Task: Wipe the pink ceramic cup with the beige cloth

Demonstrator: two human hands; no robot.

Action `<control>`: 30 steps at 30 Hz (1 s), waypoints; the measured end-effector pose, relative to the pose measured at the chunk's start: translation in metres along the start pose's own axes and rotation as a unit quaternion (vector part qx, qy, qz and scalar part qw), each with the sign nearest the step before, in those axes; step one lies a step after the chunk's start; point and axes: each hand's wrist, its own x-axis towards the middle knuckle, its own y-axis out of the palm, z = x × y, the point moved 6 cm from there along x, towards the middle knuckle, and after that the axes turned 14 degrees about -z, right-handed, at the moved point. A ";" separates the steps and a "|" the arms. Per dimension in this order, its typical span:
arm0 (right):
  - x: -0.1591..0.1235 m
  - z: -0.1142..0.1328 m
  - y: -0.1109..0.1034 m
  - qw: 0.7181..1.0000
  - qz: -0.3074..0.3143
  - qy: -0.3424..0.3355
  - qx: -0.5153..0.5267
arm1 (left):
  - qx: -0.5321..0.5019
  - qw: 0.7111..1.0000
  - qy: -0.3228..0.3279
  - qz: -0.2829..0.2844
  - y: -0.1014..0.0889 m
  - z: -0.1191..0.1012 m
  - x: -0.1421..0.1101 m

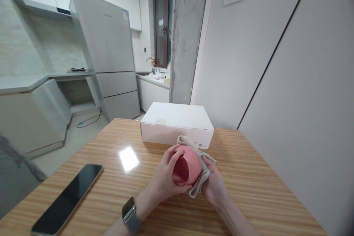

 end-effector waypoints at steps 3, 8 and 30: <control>-0.001 0.001 -0.001 1.000 -0.005 -0.003 0.006 | -0.001 1.000 0.003 0.002 -0.002 -0.002 0.002; -0.002 -0.003 -0.003 1.000 -0.018 -0.011 -0.003 | -0.026 0.991 -0.108 -0.077 -0.005 0.011 0.000; -0.057 0.095 -0.155 0.896 -0.105 -0.179 -0.391 | -0.138 0.949 -0.273 -0.072 0.012 0.029 -0.007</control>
